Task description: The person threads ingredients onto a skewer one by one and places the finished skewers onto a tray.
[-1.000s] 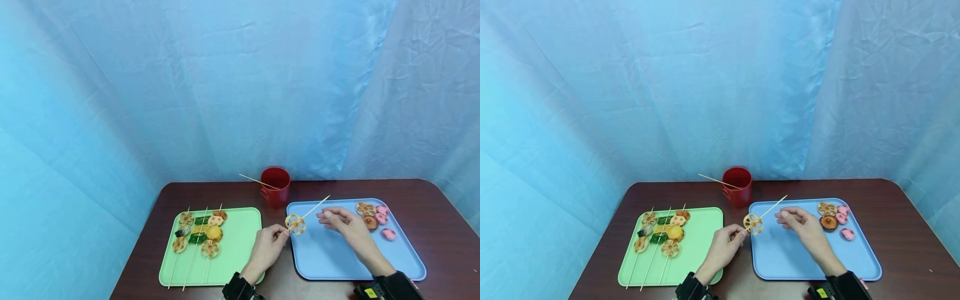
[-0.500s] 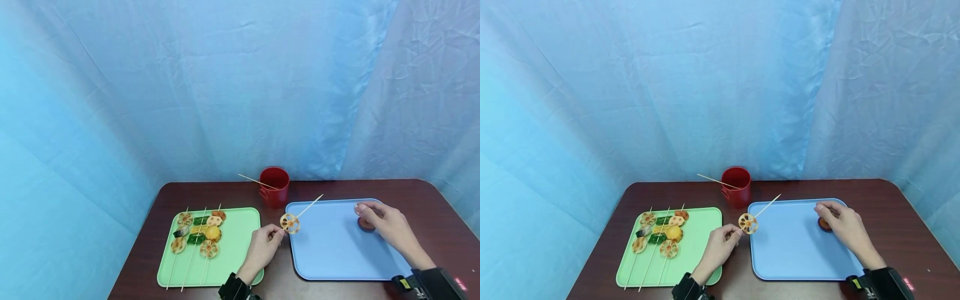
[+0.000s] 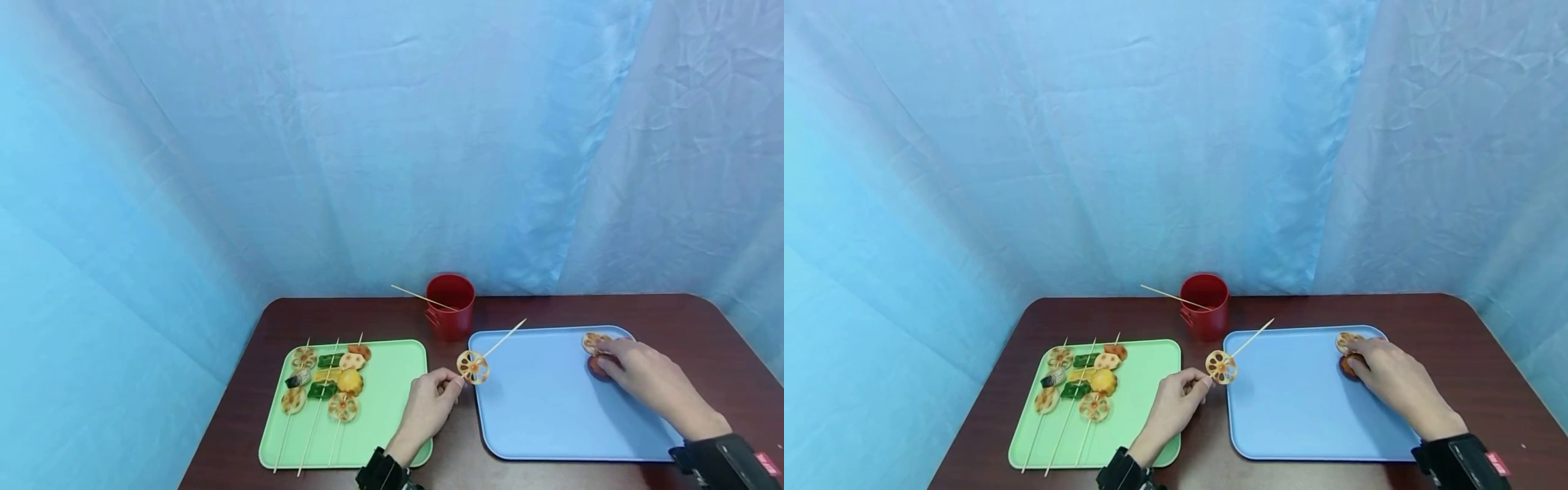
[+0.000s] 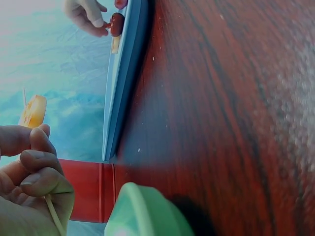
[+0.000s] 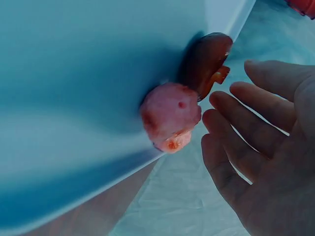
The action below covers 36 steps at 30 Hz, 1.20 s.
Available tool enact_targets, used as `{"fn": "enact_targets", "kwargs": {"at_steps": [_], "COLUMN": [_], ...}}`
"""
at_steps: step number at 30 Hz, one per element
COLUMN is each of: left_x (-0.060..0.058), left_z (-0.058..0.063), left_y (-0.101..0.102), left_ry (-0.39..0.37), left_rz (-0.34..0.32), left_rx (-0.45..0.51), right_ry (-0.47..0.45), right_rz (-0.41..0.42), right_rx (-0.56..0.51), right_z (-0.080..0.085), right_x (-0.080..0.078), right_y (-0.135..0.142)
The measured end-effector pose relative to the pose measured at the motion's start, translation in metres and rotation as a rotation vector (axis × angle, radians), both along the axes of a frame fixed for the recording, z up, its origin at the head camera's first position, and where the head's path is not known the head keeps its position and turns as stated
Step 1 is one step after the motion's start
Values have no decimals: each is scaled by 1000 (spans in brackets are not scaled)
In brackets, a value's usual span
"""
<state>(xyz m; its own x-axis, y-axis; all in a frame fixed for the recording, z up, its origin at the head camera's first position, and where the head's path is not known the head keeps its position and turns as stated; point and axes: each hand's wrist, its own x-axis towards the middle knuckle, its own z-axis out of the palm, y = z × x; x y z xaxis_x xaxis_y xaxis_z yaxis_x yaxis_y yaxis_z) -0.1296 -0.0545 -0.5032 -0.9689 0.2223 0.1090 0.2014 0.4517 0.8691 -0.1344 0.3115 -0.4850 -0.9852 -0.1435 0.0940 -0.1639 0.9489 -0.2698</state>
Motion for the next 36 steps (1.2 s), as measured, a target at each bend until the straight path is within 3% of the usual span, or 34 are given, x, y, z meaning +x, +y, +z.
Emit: {"fn": "enact_targets", "kwargs": {"at_steps": [15, 26, 33, 36], "left_x": [2, 1, 2, 2], "left_z": [1, 4, 5, 6], "left_y": [1, 2, 2, 2], "left_ry": [10, 0, -1, -7], "left_rz": [-9, -12, -9, -10], "left_rx": [6, 19, 14, 18], "right_ry": [101, 164, -1, -27], "right_rz": [73, 78, 28, 10], "right_rx": [202, 151, 45, 2], "right_z": [-10, -7, -5, -6], "right_x": [2, 3, 5, 5], "right_y": [5, 2, -8, -11]}}
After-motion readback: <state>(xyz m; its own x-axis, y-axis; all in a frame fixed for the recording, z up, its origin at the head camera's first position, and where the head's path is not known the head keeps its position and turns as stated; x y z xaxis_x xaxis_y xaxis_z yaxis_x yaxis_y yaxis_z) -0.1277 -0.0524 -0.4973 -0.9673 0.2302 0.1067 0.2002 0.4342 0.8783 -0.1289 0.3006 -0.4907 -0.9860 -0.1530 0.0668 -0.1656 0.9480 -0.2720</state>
